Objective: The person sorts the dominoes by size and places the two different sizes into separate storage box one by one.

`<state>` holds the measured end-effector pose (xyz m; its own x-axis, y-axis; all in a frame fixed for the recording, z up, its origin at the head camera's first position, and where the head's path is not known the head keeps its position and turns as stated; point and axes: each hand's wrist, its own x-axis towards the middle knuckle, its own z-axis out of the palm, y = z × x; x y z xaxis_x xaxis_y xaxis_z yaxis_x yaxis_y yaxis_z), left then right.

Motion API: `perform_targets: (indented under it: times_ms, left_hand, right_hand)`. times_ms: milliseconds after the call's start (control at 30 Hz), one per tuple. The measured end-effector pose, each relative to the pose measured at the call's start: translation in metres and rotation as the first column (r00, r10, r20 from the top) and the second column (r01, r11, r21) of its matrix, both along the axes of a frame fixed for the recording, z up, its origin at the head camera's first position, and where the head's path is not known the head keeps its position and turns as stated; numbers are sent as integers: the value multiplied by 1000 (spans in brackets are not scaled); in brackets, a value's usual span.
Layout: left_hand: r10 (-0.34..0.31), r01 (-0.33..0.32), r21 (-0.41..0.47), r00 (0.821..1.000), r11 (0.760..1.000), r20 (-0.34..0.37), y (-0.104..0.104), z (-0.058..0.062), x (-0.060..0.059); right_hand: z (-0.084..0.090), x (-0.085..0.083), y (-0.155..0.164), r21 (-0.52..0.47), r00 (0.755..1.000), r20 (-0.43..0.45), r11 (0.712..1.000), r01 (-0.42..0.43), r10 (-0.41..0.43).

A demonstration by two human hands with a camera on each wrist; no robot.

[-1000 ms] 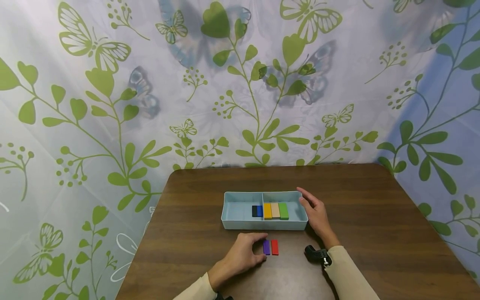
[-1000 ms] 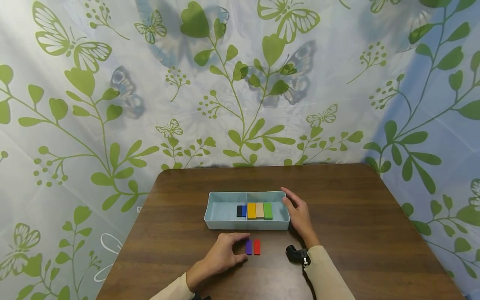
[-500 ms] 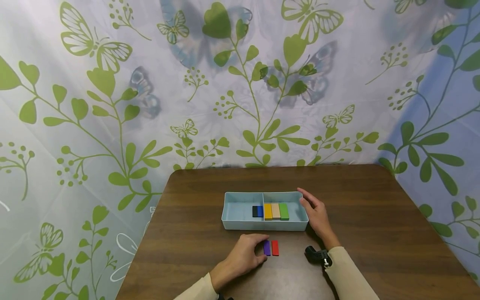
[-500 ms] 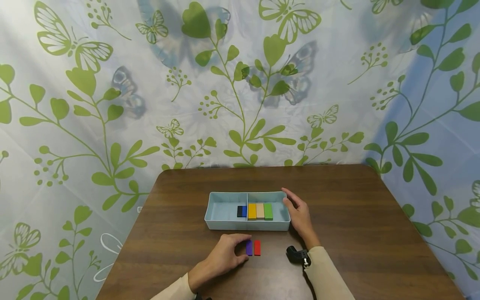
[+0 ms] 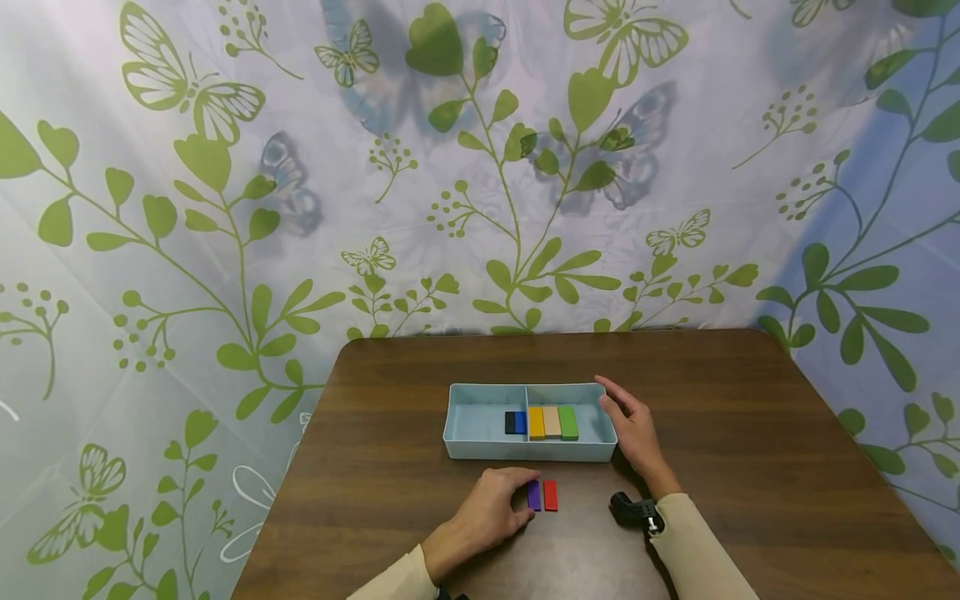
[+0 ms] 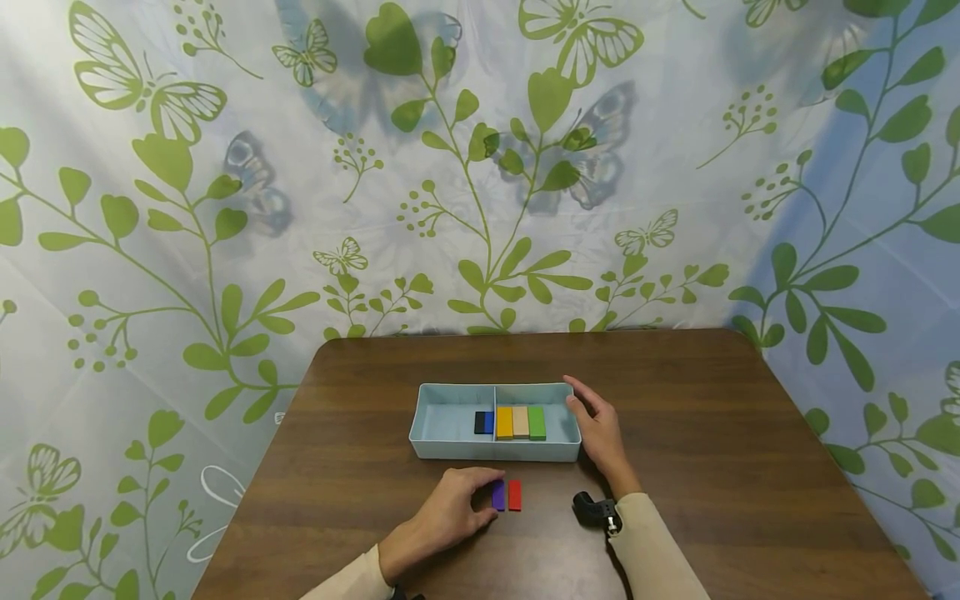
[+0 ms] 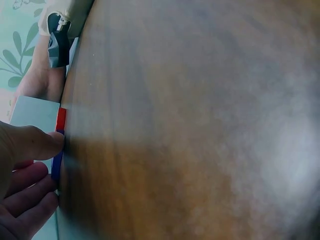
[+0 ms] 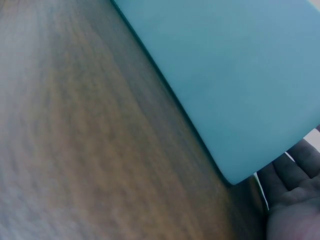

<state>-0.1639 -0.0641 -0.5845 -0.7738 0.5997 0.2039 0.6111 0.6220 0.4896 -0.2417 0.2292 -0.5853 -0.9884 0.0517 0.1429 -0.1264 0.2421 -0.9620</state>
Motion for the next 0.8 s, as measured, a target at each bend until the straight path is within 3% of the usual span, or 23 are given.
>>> perform_targets:
  times_ms: [267,467,567,800]
  left_hand:
    - [-8,8,7,1000,1000,-13,0,-1,-1]
    - [-12,12,19,1000,1000,-24,-2,1,-1]
    - [-7,7,20,1000,1000,-23,-3,2,-3]
    - [16,-16,16,999,1000,33,-9,10,-9]
  right_hand:
    - [-33,-16,9,45,1000,7,999,20,-20]
    - [-38,-19,11,38,1000,10,999,16,-16]
    - [-32,-17,9,43,1000,21,999,18,-19]
    - [5,1,0,38,1000,2,999,4,-4]
